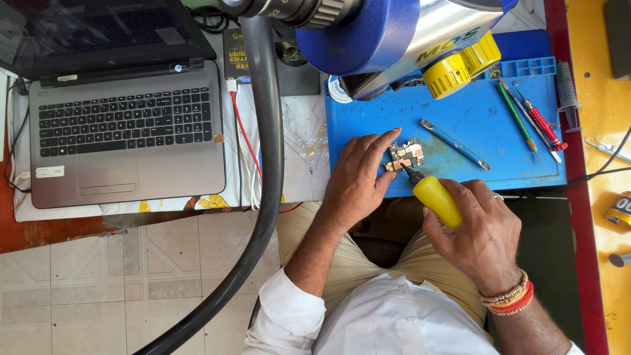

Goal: The person applies flux to a small circuit board, then uses a precision tool to scrape and clean its surface. They flip the board, continue scraping, and reapply flux to different areas while working under a microscope.

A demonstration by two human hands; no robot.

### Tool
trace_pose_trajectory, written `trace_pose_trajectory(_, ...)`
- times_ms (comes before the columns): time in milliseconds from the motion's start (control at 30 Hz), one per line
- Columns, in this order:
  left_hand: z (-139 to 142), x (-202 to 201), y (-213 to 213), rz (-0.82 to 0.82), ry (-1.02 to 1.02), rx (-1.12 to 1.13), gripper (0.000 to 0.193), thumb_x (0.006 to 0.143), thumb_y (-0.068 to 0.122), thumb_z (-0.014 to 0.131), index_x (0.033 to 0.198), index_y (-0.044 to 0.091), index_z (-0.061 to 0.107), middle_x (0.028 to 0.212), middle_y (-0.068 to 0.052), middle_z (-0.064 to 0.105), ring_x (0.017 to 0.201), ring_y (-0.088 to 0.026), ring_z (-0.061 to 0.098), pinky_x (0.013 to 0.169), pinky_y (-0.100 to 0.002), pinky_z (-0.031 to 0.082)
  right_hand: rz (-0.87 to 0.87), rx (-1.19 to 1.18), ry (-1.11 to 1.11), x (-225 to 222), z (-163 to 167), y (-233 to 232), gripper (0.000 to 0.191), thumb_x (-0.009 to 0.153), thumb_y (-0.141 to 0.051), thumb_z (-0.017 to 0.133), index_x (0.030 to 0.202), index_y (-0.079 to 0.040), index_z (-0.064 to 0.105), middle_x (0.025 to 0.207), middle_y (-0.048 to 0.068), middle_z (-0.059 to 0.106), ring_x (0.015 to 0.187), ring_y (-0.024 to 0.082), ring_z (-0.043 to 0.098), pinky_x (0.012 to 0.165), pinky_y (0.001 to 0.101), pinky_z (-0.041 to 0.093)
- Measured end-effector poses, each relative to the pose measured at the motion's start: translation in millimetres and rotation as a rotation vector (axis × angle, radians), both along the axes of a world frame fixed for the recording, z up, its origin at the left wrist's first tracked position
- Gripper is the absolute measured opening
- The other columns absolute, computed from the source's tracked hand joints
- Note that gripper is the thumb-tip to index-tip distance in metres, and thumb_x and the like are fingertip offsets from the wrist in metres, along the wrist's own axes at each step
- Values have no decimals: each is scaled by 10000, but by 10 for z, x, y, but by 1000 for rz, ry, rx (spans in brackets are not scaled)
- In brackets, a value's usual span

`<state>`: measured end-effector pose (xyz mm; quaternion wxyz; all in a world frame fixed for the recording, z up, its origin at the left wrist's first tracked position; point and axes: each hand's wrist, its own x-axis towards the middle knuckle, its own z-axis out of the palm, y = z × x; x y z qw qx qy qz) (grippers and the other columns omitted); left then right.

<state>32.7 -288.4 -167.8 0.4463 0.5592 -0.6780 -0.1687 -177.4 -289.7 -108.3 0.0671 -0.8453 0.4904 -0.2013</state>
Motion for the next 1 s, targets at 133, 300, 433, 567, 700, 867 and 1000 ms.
trace_pose_trajectory(133, -10, -2, -6, -4, 1, -5, 847, 803, 47, 851, 1528, 133, 421, 1329, -120, 598, 1191, -307, 613, 1074, -450, 505, 2, -9, -1, 4, -1, 0, 417, 780, -240, 804, 1156, -73, 730, 915, 85, 634, 729, 278, 634, 629, 402, 514)
trace_pose_trajectory(300, -2, 4, -2, -3, 3, 0, 847, 803, 42, 851, 1528, 136, 425, 1323, -118, 598, 1184, -310, 610, 1066, -450, 508, 5, -18, -7, 7, -3, 0, 416, 781, -239, 803, 1156, -74, 728, 917, 84, 633, 733, 279, 635, 635, 402, 515)
trace_pose_trajectory(433, 4, 1, 0, -4, 5, -3, 848, 801, 41, 850, 1528, 135, 424, 1320, -117, 598, 1183, -311, 610, 1065, -452, 506, 7, -19, -6, 6, -4, 2, 418, 782, -242, 805, 1156, -74, 727, 919, 86, 631, 736, 280, 635, 637, 403, 516)
trace_pose_trajectory(567, 6, -2, -1, -4, 1, -6, 846, 801, 41, 847, 1527, 132, 422, 1319, -120, 595, 1183, -311, 609, 1068, -453, 502, -1, -20, -2, 1, -4, 6, 418, 781, -246, 804, 1155, -77, 728, 924, 84, 636, 733, 278, 636, 633, 402, 517)
trace_pose_trajectory(700, 10, 1, -3, -3, 6, -6, 846, 802, 42, 847, 1528, 132, 423, 1317, -120, 596, 1180, -311, 609, 1063, -449, 506, -3, -16, 8, -9, 0, 11, 420, 779, -248, 805, 1153, -75, 730, 922, 85, 638, 724, 279, 635, 626, 403, 516)
trace_pose_trajectory(867, 5, -4, -1, 1, 3, -2, 836, 807, 40, 847, 1525, 135, 429, 1308, -115, 600, 1173, -306, 615, 1059, -445, 512, -10, -16, -4, -22, 7, 15, 418, 780, -247, 802, 1154, -74, 730, 926, 84, 637, 735, 281, 639, 637, 404, 520)
trace_pose_trajectory(1000, 0, -15, -3, 2, 0, -6, 836, 801, 40, 848, 1520, 129, 431, 1304, -121, 598, 1167, -308, 613, 1058, -446, 510, -11, -15, -1, -27, 13, 19, 413, 778, -248, 802, 1147, -76, 732, 912, 84, 631, 741, 281, 641, 637, 405, 521)
